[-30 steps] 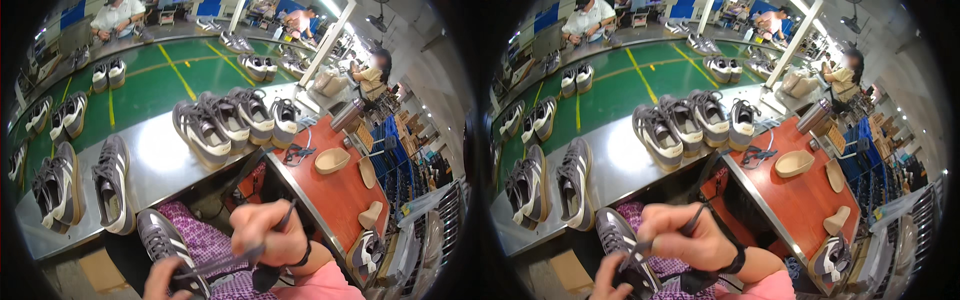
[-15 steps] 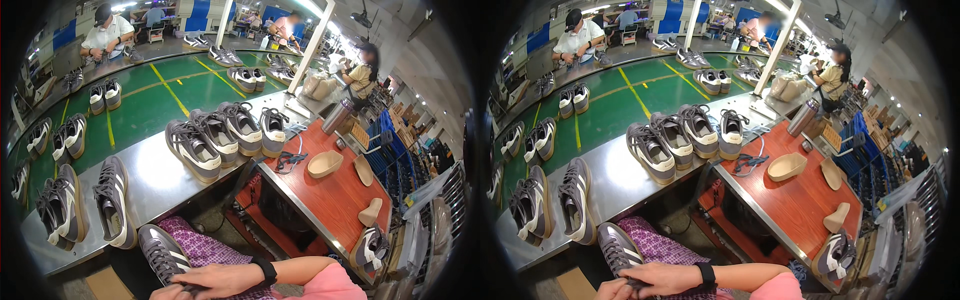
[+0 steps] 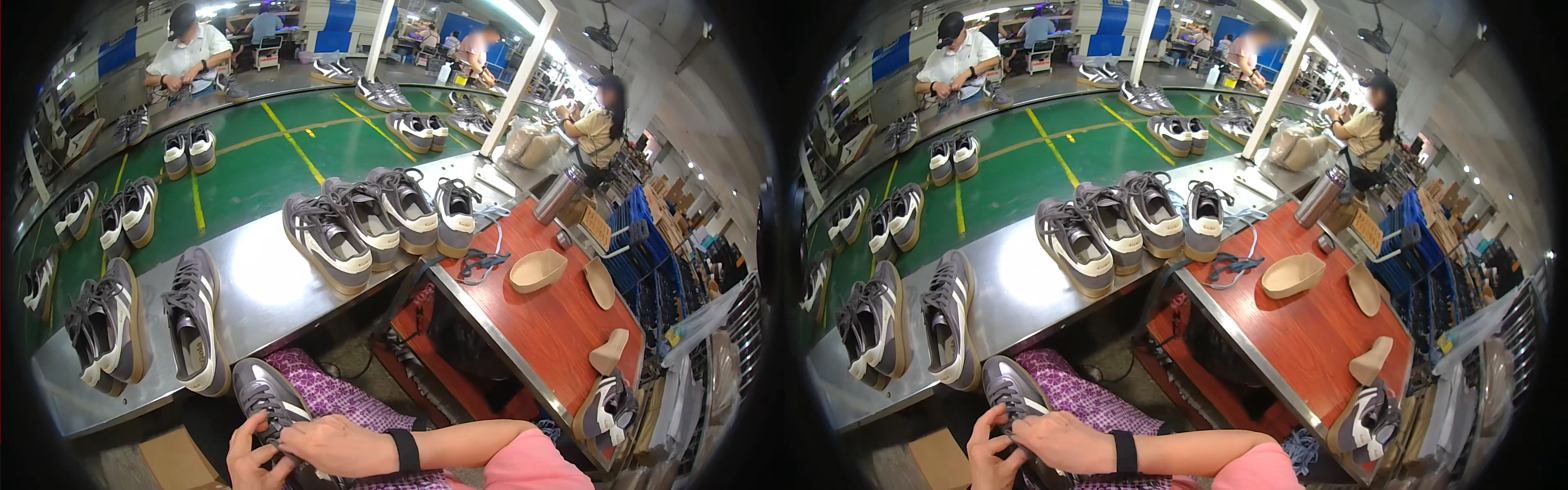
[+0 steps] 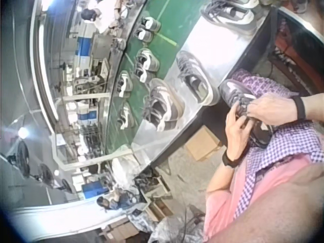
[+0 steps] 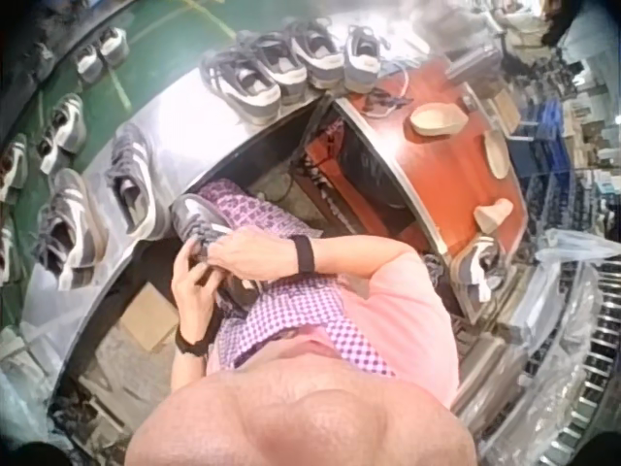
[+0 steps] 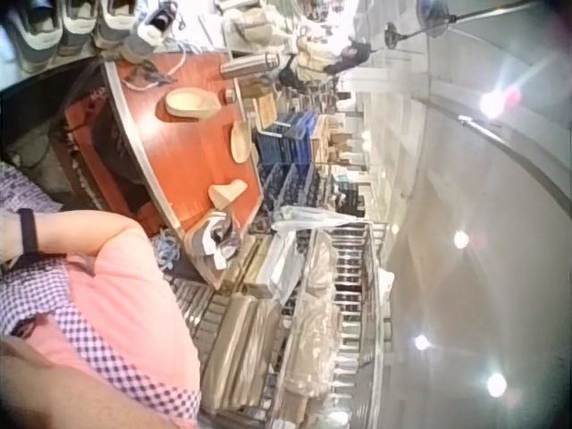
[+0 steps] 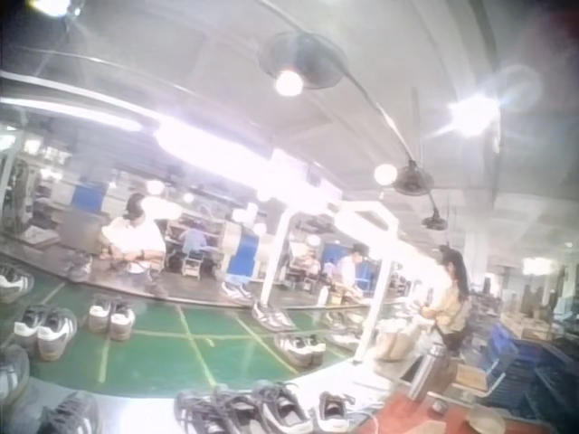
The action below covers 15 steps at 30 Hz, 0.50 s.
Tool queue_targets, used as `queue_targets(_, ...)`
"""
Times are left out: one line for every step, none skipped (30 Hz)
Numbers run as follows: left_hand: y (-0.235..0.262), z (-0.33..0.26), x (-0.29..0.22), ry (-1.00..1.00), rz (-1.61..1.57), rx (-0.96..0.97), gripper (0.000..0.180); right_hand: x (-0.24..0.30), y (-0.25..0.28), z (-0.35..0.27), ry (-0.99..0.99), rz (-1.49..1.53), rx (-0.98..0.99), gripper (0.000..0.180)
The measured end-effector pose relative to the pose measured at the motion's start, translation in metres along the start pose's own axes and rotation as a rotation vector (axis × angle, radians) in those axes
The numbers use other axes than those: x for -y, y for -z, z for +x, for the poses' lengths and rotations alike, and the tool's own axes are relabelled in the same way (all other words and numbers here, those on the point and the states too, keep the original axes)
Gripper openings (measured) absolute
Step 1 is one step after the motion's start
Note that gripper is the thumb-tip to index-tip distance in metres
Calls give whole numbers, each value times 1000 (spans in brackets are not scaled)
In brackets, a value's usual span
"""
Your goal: The recorder is lacing and organizing finished shoes on a conveyor belt in a shoe manufacturing facility.
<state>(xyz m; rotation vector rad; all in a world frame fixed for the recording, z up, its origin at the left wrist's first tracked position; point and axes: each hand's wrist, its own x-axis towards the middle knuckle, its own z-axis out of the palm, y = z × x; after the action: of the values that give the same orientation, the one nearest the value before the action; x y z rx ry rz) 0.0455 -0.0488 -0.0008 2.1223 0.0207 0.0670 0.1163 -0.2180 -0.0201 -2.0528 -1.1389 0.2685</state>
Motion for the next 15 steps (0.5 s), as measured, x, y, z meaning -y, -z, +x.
queue_targets(3,0,-5,-96,52,-11,11,1,1,1,-30,2,77,17)
queue_targets(9,-2,-10,-89,51,-15,11,0,2,-1,-28,5,85,17)
queue_targets(19,-4,-16,-152,93,12,9,-1,5,-4,-22,98,47,24)
queue_targets(30,-6,-22,-209,138,32,10,-6,6,-8,-12,195,16,30)
queue_targets(45,-5,-24,-180,-13,101,16,-14,6,-13,-23,149,82,58)
queue_targets(59,-5,-25,-138,-165,155,14,-11,4,-17,-25,155,85,58)
queue_targets(65,-3,-18,-172,-68,146,13,-8,-1,-22,-119,111,149,70)
queue_targets(67,0,-10,-205,30,139,15,-5,-8,-29,-211,67,214,84)
queue_targets(68,9,-5,-262,114,114,20,-9,-28,-33,-214,26,161,92)
queue_targets(64,30,1,-335,183,110,27,-9,-30,-31,-231,22,155,92)
queue_targets(55,47,2,-343,348,-51,34,-10,-30,-30,-297,-16,154,89)
queue_targets(48,61,0,-332,529,-222,41,-11,-31,-28,-343,-40,162,86)
queue_targets(47,72,6,-332,633,-257,47,-14,-41,-32,-278,-50,44,85)
queue_targets(49,82,15,-331,734,-290,53,-17,-43,-36,-277,-46,47,85)
queue_targets(51,92,23,-352,732,-259,58,-18,-39,-37,-269,-39,33,85)
